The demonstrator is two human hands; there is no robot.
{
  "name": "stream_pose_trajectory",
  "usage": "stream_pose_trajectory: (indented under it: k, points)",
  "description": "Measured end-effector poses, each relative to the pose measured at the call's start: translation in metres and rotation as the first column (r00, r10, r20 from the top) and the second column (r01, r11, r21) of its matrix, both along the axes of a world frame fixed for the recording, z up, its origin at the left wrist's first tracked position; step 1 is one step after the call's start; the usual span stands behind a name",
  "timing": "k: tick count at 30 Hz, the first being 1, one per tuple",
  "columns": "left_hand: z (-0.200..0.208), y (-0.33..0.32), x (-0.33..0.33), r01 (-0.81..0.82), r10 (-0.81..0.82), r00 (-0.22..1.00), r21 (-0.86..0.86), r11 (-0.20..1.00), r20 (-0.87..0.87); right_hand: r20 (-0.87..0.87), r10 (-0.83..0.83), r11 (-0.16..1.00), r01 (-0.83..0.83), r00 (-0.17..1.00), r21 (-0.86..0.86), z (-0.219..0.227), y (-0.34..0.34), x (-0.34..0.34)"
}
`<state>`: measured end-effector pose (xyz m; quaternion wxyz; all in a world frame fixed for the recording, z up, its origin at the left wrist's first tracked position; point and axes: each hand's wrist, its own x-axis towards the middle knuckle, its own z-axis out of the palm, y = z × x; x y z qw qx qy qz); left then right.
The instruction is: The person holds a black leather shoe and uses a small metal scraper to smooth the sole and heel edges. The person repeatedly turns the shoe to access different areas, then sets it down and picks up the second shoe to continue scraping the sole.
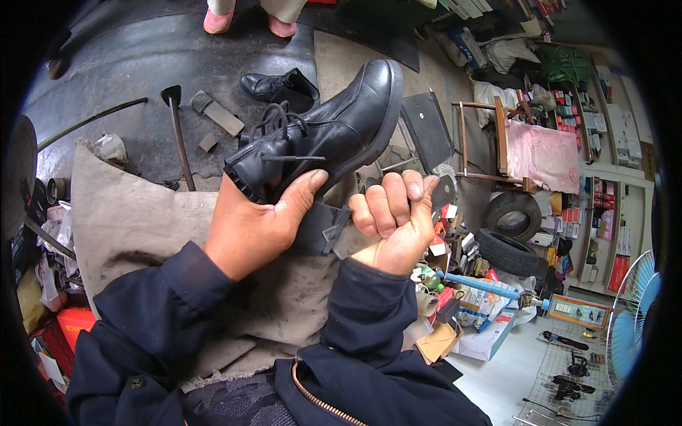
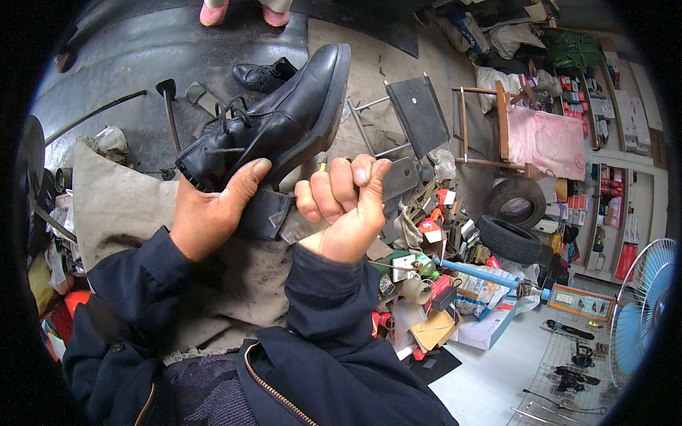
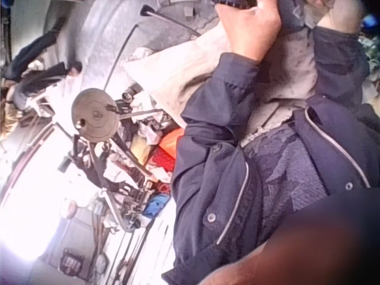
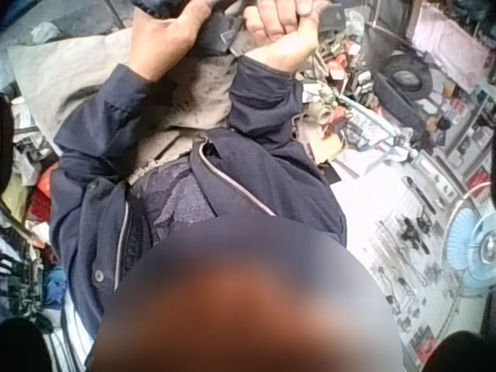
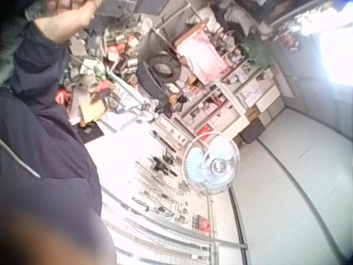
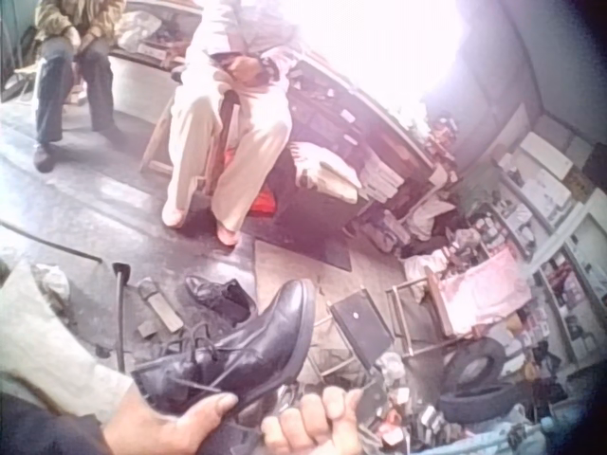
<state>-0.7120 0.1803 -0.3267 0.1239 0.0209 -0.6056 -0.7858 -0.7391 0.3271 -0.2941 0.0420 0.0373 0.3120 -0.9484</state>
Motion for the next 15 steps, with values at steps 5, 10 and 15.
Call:
stream_pose_trajectory:
  k: [5,10,15]
  points:
    - [-0.0018,-0.0011,0.0003,-0.001,0.002,1.0,-0.015,1.0,0.02,-0.012,0.01,0.998,-0.009,1.0,0.063,0.0007,0.0002,0.0021]
    - [-0.0015,-0.0004,-0.004,0.023,-0.023,0.999,0.012,1.0,0.044,-0.02,-0.012,0.993,0.014,1.0,0.121,0.0038,0.0009,0.0029]
    - [-0.0008,-0.0031,-0.0062,0.09,-0.092,0.99,0.016,0.996,0.104,-0.008,-0.075,0.992,0.075,0.997,0.106,0.0039,-0.0008,-0.0025]
